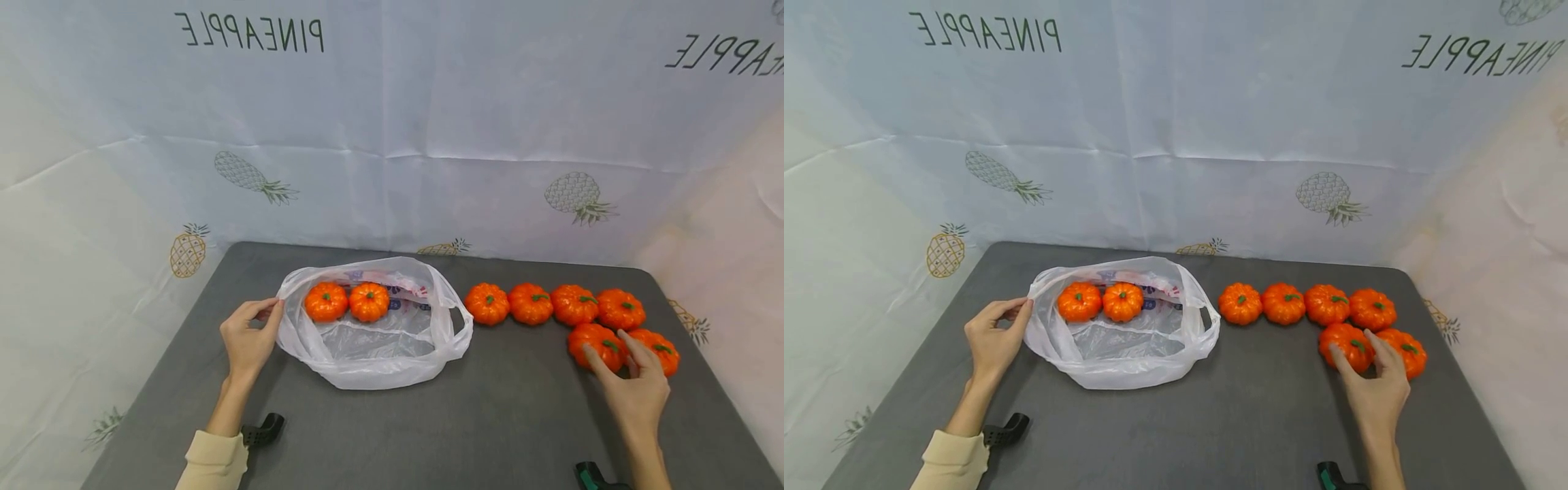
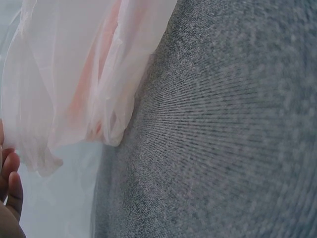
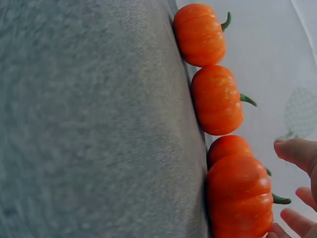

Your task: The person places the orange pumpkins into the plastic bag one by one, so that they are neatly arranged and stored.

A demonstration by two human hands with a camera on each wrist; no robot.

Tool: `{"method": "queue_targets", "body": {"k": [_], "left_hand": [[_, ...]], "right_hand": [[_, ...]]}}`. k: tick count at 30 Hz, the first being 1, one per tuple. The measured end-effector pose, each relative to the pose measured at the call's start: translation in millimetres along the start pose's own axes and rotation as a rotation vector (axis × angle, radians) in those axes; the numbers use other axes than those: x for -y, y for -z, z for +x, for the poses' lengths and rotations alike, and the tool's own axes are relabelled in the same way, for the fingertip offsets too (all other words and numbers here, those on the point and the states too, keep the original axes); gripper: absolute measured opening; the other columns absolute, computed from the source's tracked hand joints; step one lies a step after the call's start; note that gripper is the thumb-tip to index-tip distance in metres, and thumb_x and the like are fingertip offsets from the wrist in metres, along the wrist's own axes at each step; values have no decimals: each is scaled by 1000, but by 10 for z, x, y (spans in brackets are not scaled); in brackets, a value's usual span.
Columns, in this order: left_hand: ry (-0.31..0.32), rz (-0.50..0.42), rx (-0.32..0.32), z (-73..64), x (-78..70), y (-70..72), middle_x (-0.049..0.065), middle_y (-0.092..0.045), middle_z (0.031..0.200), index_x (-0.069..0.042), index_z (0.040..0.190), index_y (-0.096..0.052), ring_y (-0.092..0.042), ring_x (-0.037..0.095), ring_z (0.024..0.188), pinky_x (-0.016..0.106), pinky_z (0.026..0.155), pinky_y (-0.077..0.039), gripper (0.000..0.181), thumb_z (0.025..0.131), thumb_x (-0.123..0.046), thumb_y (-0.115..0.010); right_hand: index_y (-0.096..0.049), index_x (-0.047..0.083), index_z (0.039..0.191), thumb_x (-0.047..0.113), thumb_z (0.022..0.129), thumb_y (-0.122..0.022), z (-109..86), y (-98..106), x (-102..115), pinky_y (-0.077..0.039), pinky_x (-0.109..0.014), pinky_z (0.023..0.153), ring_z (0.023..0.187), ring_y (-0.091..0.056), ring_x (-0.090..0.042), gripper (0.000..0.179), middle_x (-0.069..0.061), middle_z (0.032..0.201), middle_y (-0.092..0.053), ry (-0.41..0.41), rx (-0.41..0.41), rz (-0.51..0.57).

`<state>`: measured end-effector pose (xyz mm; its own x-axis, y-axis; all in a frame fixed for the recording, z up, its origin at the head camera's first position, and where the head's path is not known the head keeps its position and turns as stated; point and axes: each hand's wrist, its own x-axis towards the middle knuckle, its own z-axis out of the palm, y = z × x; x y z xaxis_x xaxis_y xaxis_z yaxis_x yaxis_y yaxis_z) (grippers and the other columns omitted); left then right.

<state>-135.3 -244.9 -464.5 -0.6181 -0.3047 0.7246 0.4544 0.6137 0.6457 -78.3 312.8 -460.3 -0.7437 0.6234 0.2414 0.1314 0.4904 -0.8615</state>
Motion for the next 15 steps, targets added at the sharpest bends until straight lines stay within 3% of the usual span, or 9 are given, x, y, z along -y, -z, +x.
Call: {"method": "queue_targets", "body": {"k": [6, 12, 15], "left_hand": [[5, 5, 2, -8, 3, 6, 21, -72, 73, 6, 85, -79, -55, -14, 72, 3, 71, -44, 5, 80, 6, -80], [6, 1, 3, -7, -8, 2, 23, -71, 73, 6, 85, -79, -55, -14, 72, 3, 71, -44, 5, 80, 6, -80], [6, 6, 4, -6, -12, 0, 23, -71, 74, 6, 85, -79, -55, -14, 72, 3, 71, -44, 5, 80, 6, -80]], "right_hand": [[-66, 13, 137, 17, 80, -88, -17, -18, -68, -41, -2, 101, 116, -48, 14, 62, 28, 116, -52, -6, 7, -31], [-63, 15, 141, 23, 80, -88, -13, -25, -107, -40, -3, 104, 125, -49, 6, 66, -4, 137, -59, -38, 31, -94], [-60, 14, 143, 24, 81, -87, -3, -23, -106, -40, -5, 106, 134, -51, -7, 69, -13, 145, -57, -47, 49, -120]]}}
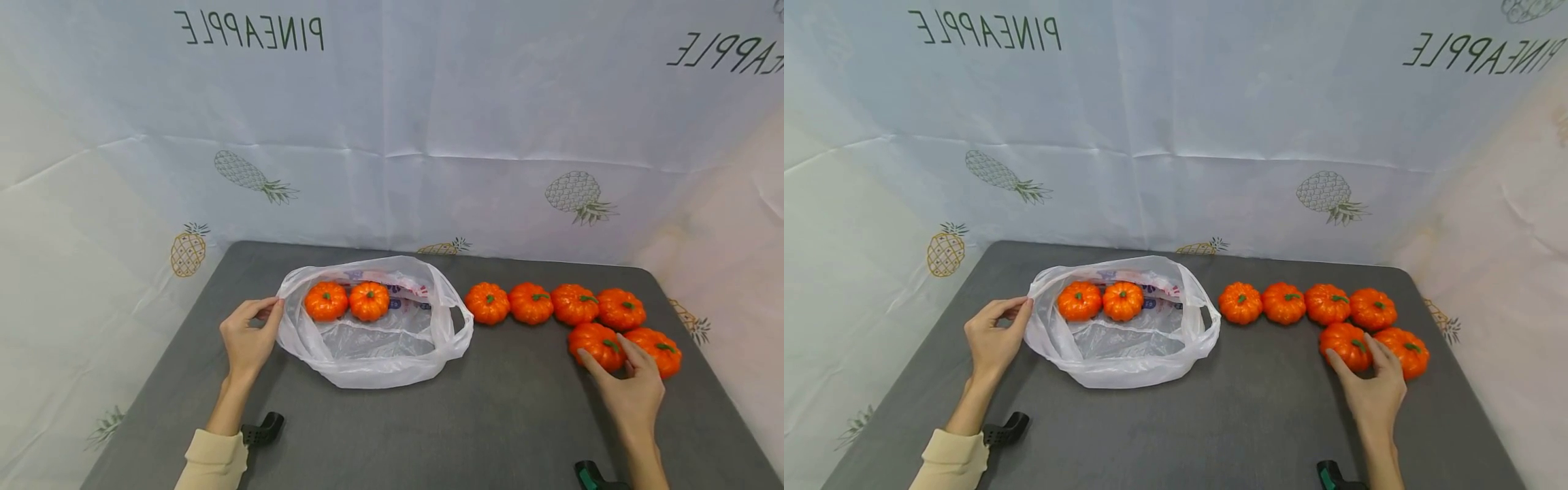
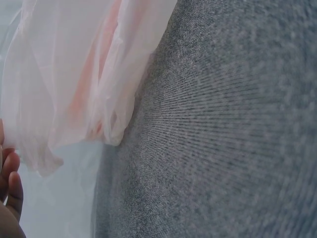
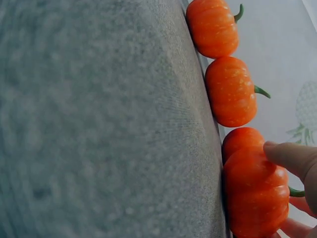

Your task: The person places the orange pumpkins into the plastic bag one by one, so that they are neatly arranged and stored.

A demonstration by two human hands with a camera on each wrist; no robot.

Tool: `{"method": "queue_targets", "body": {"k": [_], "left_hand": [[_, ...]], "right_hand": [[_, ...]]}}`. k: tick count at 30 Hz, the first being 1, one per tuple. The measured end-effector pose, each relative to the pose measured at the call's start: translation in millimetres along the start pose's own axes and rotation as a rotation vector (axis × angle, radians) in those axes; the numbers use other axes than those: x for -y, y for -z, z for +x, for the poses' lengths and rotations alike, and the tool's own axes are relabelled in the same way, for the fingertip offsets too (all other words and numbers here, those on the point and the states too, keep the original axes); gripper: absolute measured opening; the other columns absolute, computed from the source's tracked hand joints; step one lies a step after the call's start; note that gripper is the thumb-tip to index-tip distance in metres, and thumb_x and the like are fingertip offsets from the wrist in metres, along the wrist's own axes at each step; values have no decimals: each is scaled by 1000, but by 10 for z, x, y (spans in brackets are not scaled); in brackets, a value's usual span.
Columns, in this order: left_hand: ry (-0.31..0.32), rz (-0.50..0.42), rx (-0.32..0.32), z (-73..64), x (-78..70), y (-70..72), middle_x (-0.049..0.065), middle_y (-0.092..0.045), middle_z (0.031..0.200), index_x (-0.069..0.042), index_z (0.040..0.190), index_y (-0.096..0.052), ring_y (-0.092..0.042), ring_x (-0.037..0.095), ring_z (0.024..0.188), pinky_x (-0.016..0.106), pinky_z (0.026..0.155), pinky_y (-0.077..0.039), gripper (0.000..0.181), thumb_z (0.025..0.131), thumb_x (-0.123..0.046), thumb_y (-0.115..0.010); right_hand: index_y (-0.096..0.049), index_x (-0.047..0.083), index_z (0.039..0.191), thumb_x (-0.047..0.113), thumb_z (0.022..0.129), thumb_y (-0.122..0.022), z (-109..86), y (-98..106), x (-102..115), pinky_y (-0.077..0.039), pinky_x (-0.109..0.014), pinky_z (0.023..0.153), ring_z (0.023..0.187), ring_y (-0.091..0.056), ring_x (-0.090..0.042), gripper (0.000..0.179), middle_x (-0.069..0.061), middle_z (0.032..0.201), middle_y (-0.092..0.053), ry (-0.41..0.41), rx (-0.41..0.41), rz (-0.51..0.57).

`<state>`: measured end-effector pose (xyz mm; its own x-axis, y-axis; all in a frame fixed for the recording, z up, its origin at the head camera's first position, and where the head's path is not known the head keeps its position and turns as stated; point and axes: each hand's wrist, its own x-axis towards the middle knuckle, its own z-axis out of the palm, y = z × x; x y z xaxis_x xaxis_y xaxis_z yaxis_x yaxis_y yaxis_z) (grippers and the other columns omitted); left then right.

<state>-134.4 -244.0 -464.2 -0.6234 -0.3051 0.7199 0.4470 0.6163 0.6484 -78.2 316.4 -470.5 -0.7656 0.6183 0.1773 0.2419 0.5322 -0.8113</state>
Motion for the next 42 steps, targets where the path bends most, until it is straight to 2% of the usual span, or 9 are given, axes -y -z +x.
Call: {"method": "queue_targets", "body": {"k": [6, 9, 14, 21, 23, 28, 34, 37, 42], "left_hand": [[1, 3, 9, 4, 23, 2, 22, -72, 73, 6, 85, -79, -55, -15, 72, 3, 71, -44, 5, 81, 6, -79], [4, -4, 10, 7, 29, -1, 21, -72, 73, 6, 85, -79, -55, -15, 72, 3, 70, -44, 5, 80, 7, -79], [-8, -18, -10, 8, 20, -21, 21, -71, 71, 5, 83, -79, -56, -12, 70, 4, 69, -44, 7, 79, 9, -80], [-15, -12, -33, -1, 22, -44, 23, -69, 69, 8, 81, -77, -54, -10, 69, 4, 69, -43, 8, 75, 14, -79], [-13, -16, -23, 2, 11, -37, 23, -69, 70, 7, 81, -78, -55, -11, 69, 4, 69, -43, 8, 76, 13, -79], [-2, -24, 7, 3, 12, -16, 21, -71, 72, 4, 85, -79, -56, -13, 71, 4, 71, -44, 8, 79, 10, -79], [-4, -35, -5, 1, -1, -20, 21, -71, 71, 4, 83, -79, -56, -11, 71, 4, 71, -44, 5, 79, 8, -80], [2, -36, -2, -1, 3, -18, 22, -71, 72, 5, 83, -79, -56, -12, 72, 4, 71, -44, 5, 80, 7, -80], [8, -28, -3, -13, 22, -28, 23, -71, 72, 6, 83, -79, -55, -12, 72, 3, 70, -43, 6, 79, 9, -80]], "right_hand": [[-57, 12, 146, 26, 83, -85, -19, 9, 29, -41, -9, 108, 133, -54, -35, 71, -18, 149, -54, -3, 46, -48], [-60, 12, 144, 27, 82, -86, -50, -15, 63, -41, -2, 100, 119, -58, -9, 69, -13, 145, -56, -1, 71, -46], [-63, 13, 140, 26, 81, -88, -81, -60, 93, -38, 4, 89, 97, -40, 21, 66, -7, 138, -56, 26, 91, -25], [-53, 14, 149, 28, 81, -88, -59, -17, 59, -39, -4, 97, 130, -49, -23, 78, -16, 151, -47, -6, 182, -46], [-49, 12, 152, 31, 80, -88, -42, -3, 42, -42, -15, 104, 135, -46, -34, 83, -21, 154, -44, -13, 208, -64], [-46, 6, 153, 33, 79, -88, -12, 0, 17, -40, -46, 106, 136, -44, -42, 89, -29, 152, -45, 4, 224, -91], [-50, 3, 150, 30, 78, -88, -26, -13, 26, -40, -40, 97, 129, -48, -39, 86, -29, 146, -51, 21, 185, -86], [-51, 3, 149, 29, 78, -89, -35, -18, 40, -39, -50, 103, 131, -48, -40, 84, -28, 146, -52, 27, 175, -76], [-52, 8, 149, 31, 77, -90, -70, -19, 109, -40, -15, 90, 130, -51, -35, 84, -22, 146, -53, 22, 162, -72]]}}
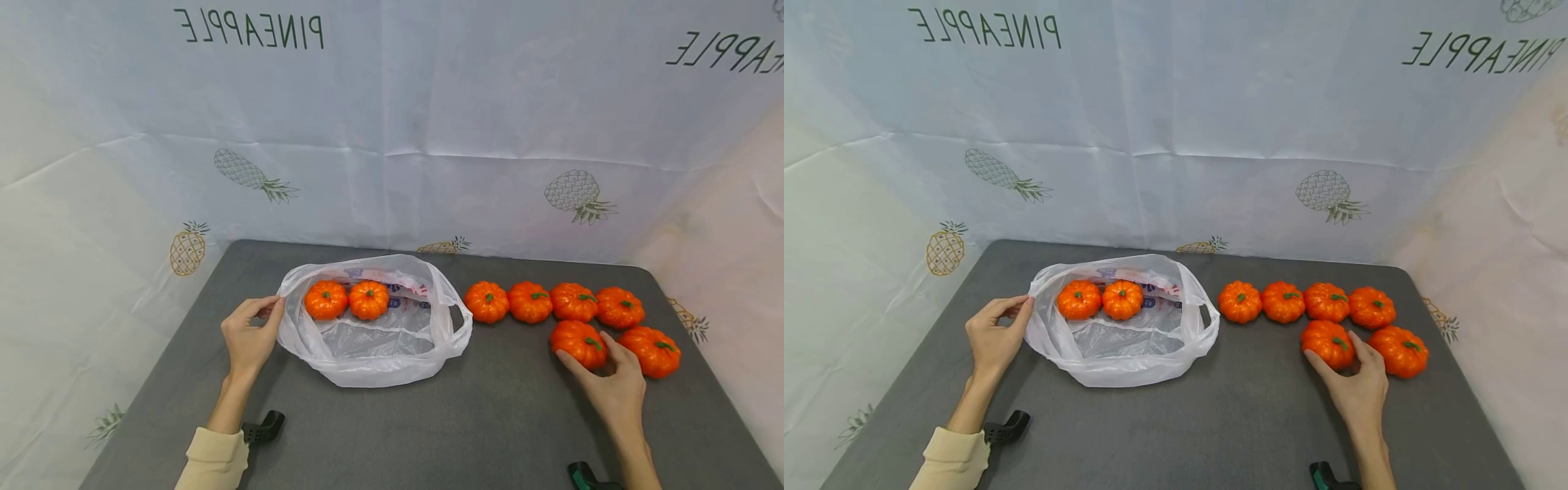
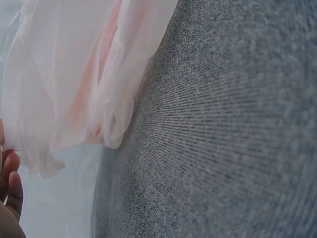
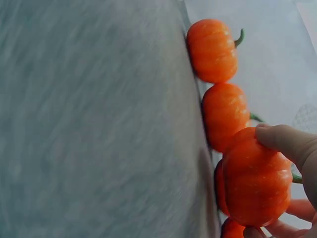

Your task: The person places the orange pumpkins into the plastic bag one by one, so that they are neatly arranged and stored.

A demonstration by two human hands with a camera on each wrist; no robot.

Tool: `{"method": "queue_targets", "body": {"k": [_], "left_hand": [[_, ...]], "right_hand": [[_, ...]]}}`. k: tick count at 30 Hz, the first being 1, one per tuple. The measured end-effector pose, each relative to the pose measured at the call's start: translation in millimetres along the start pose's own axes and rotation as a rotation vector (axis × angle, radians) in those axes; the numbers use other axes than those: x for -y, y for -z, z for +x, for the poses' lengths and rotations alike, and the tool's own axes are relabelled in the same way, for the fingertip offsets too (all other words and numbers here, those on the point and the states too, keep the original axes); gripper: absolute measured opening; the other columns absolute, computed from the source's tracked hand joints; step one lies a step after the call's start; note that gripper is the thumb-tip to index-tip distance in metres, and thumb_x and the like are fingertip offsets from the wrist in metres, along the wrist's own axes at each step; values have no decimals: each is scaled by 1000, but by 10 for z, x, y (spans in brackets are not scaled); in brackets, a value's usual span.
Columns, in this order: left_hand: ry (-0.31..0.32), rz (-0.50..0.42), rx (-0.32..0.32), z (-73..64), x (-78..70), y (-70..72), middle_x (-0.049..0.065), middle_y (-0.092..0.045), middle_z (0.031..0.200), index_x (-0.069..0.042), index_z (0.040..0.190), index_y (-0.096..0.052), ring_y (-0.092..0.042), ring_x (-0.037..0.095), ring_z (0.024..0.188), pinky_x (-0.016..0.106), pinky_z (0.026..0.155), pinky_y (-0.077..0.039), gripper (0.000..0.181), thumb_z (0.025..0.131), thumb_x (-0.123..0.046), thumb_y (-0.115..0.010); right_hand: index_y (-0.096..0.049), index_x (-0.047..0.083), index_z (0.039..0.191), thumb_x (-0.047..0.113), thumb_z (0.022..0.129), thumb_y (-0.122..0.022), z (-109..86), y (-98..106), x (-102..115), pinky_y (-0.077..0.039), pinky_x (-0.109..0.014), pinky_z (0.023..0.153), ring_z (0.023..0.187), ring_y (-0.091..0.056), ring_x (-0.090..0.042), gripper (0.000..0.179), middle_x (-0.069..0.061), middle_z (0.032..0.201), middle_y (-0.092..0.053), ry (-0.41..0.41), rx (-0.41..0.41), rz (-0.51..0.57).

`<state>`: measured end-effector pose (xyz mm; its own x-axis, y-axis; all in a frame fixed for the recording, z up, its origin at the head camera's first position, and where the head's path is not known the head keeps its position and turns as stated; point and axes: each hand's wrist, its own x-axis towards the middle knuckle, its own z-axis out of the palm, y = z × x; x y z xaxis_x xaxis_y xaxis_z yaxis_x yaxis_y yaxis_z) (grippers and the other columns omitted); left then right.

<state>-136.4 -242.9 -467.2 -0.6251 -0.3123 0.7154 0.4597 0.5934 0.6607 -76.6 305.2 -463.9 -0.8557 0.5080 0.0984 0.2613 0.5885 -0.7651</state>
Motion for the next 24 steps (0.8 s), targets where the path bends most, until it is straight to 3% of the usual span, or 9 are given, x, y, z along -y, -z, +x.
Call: {"method": "queue_targets", "body": {"k": [3, 6, 9, 19, 24], "left_hand": [[-11, 7, -16, 11, -22, -14, 24, -70, 71, 7, 82, -78, -55, -11, 70, 4, 69, -43, 7, 77, 13, -79], [-21, 9, -33, 30, -86, -27, 25, -69, 69, 10, 81, -77, -55, -10, 69, 4, 69, -43, 8, 76, 15, -78], [-21, 7, -35, 44, -149, -32, 26, -68, 69, 11, 80, -76, -54, -10, 68, 4, 68, -43, 7, 76, 16, -77], [-13, -1, -19, 19, -13, -16, 22, -70, 70, 6, 82, -78, -55, -10, 69, 4, 69, -43, 7, 77, 12, -80], [4, -8, -2, 14, -20, -5, 23, -71, 72, 6, 83, -79, -56, -12, 71, 4, 70, -44, 5, 79, 9, -80]], "right_hand": [[-54, 12, 149, 33, 77, -91, -20, 7, 82, -35, -1, 80, 124, -53, -22, 83, -17, 146, -53, -5, -5, 15], [-56, 16, 147, 32, 76, -92, -46, 6, 182, -38, 3, 84, 112, -50, 0, 81, -9, 144, -54, -8, -9, 39], [-57, 18, 147, 28, 75, -92, -77, -2, 266, -40, 3, 89, 105, -43, 14, 80, -2, 140, -54, 12, -8, 69], [-58, 21, 146, 24, 75, -92, -198, -39, 476, -40, 3, 91, 107, -46, 15, 78, 11, 133, -53, 49, 27, 132], [-59, 20, 145, 17, 75, -92, -268, -61, 634, -41, 3, 93, 113, -47, 12, 78, 14, 129, -53, 128, 41, 192]]}}
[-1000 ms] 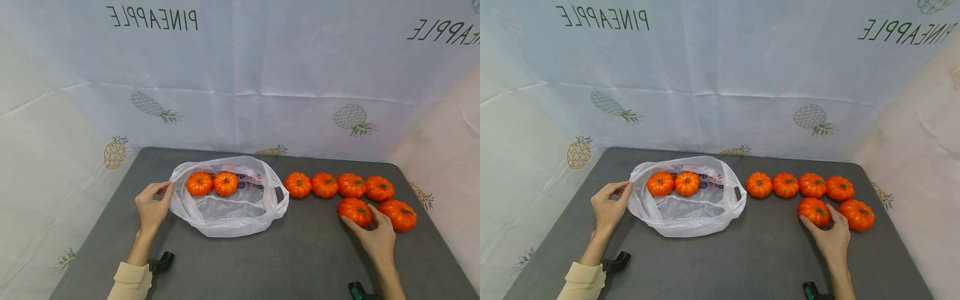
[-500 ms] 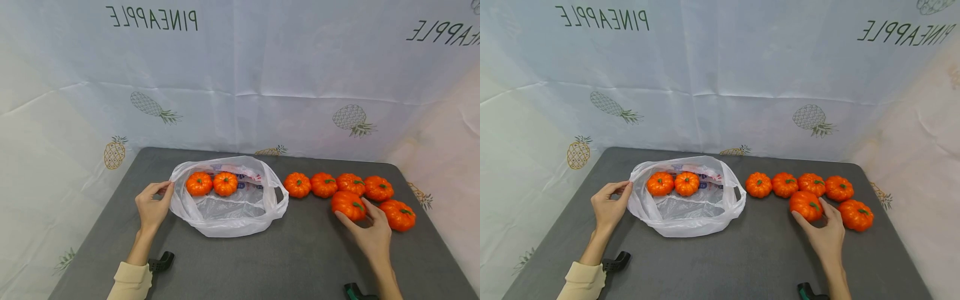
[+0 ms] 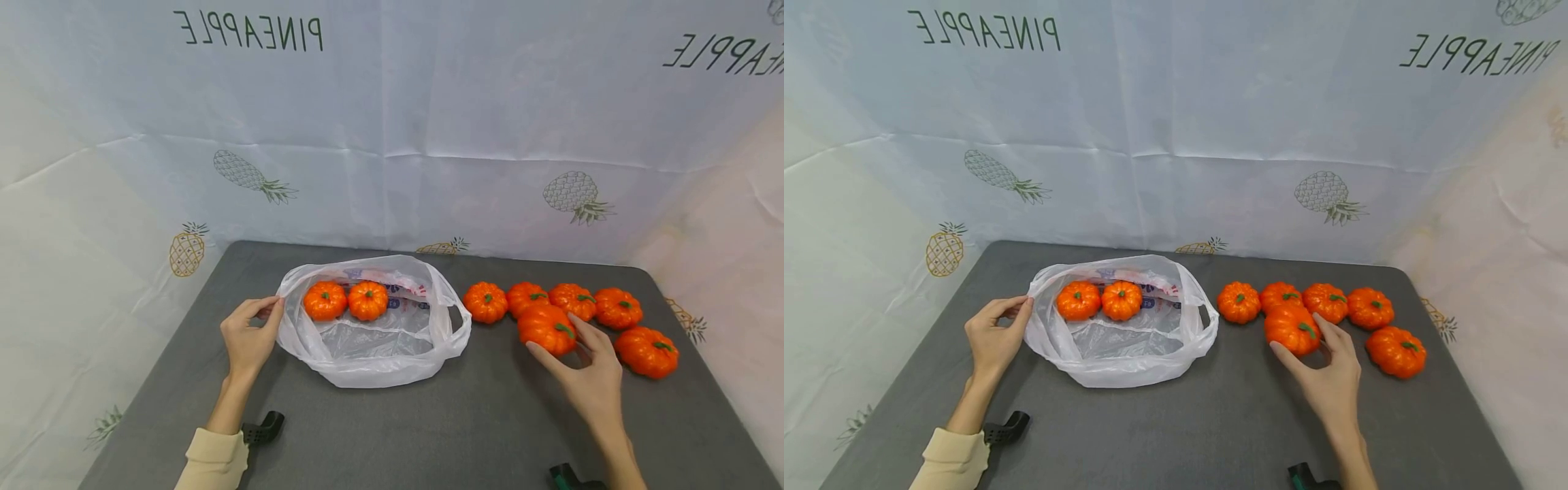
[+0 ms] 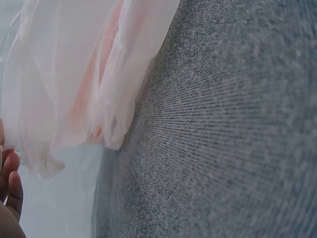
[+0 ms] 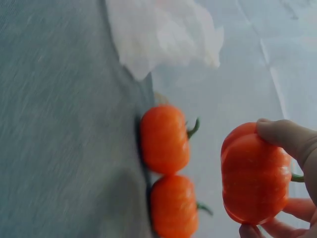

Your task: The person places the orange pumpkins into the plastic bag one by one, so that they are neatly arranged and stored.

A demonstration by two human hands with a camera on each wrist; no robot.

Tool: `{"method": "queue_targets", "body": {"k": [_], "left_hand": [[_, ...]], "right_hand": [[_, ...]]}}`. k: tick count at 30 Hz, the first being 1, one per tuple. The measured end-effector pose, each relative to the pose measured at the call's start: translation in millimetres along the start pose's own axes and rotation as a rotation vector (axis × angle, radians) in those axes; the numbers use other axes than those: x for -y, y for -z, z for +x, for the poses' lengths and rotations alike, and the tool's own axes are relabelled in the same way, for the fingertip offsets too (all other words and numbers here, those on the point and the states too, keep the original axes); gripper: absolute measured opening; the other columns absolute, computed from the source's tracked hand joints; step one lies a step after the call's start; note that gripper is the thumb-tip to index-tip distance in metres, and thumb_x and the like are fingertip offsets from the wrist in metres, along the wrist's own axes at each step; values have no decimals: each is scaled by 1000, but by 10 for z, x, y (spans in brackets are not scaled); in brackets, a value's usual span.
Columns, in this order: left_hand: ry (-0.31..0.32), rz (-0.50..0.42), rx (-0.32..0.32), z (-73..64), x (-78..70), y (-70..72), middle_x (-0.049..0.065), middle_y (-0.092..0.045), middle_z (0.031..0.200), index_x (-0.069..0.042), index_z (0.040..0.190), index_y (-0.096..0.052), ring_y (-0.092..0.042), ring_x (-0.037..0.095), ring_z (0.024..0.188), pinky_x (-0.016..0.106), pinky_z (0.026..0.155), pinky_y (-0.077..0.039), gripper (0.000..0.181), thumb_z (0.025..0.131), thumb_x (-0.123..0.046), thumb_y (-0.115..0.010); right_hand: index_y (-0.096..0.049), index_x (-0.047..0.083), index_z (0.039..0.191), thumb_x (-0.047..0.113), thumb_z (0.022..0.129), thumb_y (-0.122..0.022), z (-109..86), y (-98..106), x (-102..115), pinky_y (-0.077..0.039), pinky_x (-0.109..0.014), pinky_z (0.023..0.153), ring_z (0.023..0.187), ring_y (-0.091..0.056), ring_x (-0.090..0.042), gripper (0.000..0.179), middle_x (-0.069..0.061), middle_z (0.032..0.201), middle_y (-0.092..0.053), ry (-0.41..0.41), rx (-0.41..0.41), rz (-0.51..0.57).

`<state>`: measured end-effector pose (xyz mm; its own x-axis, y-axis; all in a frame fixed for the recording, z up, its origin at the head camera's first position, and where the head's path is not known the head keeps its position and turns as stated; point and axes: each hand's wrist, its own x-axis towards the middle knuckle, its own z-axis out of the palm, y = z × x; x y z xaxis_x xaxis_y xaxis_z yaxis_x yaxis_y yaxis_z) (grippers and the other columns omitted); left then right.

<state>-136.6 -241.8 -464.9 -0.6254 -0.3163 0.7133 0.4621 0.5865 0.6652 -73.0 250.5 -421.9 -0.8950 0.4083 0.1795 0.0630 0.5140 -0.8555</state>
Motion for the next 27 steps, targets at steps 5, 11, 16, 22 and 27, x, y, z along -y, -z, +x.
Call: {"method": "queue_targets", "body": {"k": [5, 11, 16, 22, 27], "left_hand": [[-9, 10, -12, 7, -45, -7, 24, -70, 70, 8, 82, -78, -55, -12, 70, 4, 69, -43, 6, 78, 12, -79], [-10, 13, -28, 6, -73, -16, 26, -68, 70, 11, 81, -76, -54, -11, 69, 4, 69, -43, 6, 77, 15, -77], [7, 2, 0, 1, -28, 4, 23, -70, 72, 7, 83, -79, -56, -12, 71, 4, 69, -44, 6, 78, 11, -79], [3, -3, 11, -1, 6, 7, 22, -71, 72, 4, 84, -80, -56, -13, 71, 5, 70, -45, 8, 79, 9, -79], [5, 0, 14, 0, 6, -6, 22, -71, 73, 5, 85, -80, -56, -14, 71, 4, 70, -45, 7, 80, 9, -78]], "right_hand": [[-59, 18, 144, 11, 72, -93, -33, -93, 165, -40, 4, 93, 117, -47, 9, 79, 4, 135, -55, 84, 37, 37], [-60, 14, 143, 9, 71, -94, -66, -233, 332, -39, 3, 96, 118, -48, 9, 80, -3, 138, -55, 144, 87, 64], [-61, 10, 142, 9, 72, -93, -98, -347, 443, -40, 1, 98, 117, -52, 9, 77, 1, 132, -58, 173, 112, 92], [-63, 7, 139, 8, 69, -95, -129, -483, 534, -42, 0, 98, 117, -54, 7, 77, -2, 131, -61, 210, 127, 125], [-64, 7, 138, 12, 67, -96, -180, -604, 645, -43, -1, 96, 118, -57, -3, 78, -4, 130, -61, 216, 151, 137]]}}
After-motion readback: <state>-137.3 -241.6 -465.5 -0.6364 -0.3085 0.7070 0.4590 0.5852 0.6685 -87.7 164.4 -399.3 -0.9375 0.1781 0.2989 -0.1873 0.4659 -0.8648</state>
